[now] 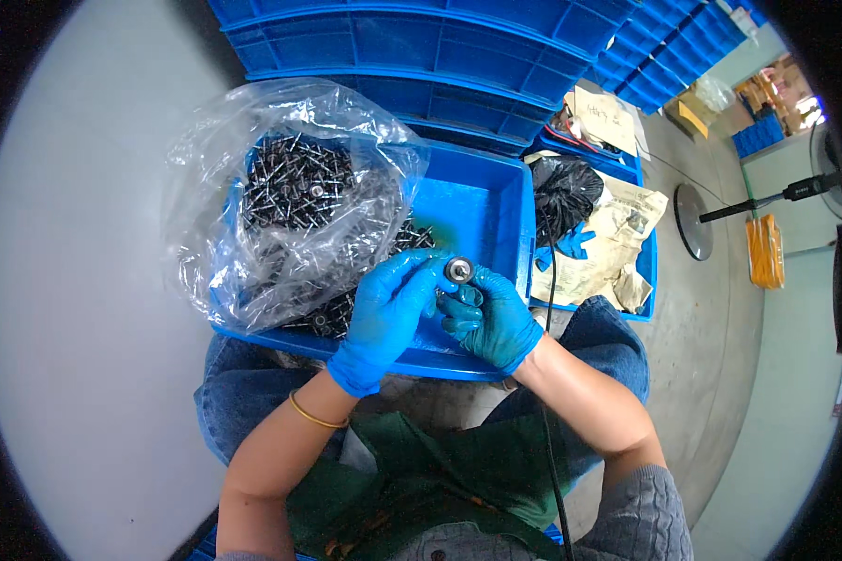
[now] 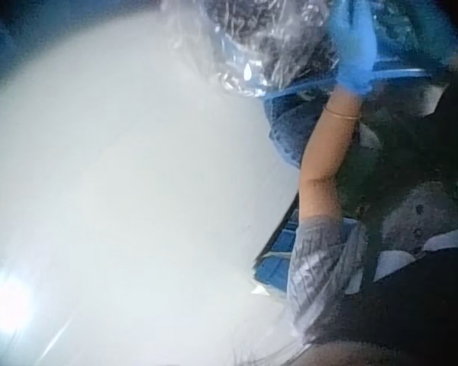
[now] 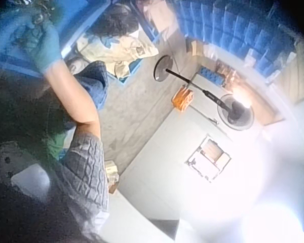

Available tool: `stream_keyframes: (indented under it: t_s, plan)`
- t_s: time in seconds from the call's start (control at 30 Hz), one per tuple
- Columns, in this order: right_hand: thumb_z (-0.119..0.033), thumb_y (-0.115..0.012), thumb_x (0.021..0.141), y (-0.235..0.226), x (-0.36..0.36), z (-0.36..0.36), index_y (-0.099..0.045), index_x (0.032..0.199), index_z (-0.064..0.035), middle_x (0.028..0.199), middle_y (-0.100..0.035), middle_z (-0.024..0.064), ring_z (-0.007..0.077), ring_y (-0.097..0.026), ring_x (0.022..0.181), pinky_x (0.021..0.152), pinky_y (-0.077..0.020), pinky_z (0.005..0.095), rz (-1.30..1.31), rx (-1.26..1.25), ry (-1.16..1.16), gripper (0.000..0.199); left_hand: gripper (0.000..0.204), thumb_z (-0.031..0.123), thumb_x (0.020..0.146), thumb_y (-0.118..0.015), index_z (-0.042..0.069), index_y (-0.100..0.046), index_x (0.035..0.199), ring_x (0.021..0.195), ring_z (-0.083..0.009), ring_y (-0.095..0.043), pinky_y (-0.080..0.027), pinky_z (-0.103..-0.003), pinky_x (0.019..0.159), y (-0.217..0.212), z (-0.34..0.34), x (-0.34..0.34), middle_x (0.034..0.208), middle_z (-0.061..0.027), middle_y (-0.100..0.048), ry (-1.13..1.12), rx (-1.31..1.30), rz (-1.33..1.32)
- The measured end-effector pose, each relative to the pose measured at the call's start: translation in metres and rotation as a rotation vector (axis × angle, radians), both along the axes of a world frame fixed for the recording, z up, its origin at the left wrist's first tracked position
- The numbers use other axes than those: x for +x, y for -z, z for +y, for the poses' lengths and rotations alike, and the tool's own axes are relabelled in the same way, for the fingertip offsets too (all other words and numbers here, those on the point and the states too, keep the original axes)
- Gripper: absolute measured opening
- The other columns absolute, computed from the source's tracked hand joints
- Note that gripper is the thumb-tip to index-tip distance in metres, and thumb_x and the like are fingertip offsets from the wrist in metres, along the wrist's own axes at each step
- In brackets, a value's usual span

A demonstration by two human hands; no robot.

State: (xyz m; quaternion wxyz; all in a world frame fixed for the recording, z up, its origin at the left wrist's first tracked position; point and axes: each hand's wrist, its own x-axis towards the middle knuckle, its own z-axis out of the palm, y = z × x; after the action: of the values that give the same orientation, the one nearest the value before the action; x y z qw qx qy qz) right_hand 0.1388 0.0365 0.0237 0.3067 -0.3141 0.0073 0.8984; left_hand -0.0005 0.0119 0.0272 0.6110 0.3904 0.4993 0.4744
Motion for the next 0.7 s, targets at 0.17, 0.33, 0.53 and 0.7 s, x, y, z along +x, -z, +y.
stream_keyframes:
  t_s: [0.17,0.33,0.53,0.7]
  plan:
    - [-0.022,-0.042,0.084,0.016,0.001,-0.006,-0.049,0.083,-0.0063,0.061,-0.05,0.0028,0.0081,-0.04,0.042,0.036,-0.0318,0.0175,0.017,0.044,0.005,0.017,0.012,0.009,0.079,-0.051,0.003,-0.057,0.088,0.056,-0.0035,-0.046,-0.035,-0.016,0.047,-0.007,0.004,0.002,0.072,-0.0014,-0.057,0.043,-0.044,0.018]
    - [-0.021,-0.043,0.082,0.004,-0.001,-0.002,-0.047,0.067,-0.0081,0.051,-0.039,0.0007,0.0099,-0.034,0.04,0.039,-0.0308,0.0214,-0.027,0.028,-0.05,0.02,0.015,0.013,0.081,-0.048,0.004,-0.057,0.09,0.051,-0.0027,-0.042,-0.032,-0.014,0.043,-0.001,0.004,-0.002,0.069,-0.0012,-0.056,0.044,-0.045,-0.013]
    - [-0.025,-0.048,0.082,0.016,0.001,0.002,-0.054,0.069,-0.0063,0.055,-0.049,0.0009,0.0073,-0.04,0.041,0.038,-0.0307,0.0185,-0.356,0.399,-0.086,0.024,0.019,0.014,0.082,-0.047,0.006,-0.054,0.097,0.055,-0.0029,-0.045,-0.034,-0.014,0.044,0.005,0.003,0.001,0.075,-0.0017,-0.055,0.031,-0.056,-0.028]
    - [-0.025,-0.054,0.08,0.002,-0.001,0.046,-0.061,0.085,-0.0033,0.061,-0.055,0.0019,0.0049,-0.046,0.048,0.042,-0.0343,0.0191,-0.922,0.835,-0.247,0.023,0.023,0.023,0.083,-0.046,0.006,-0.053,0.097,0.056,-0.0042,-0.047,-0.035,-0.015,0.044,-0.003,0.01,-0.027,0.075,-0.0019,-0.054,-0.088,-0.24,-0.205]
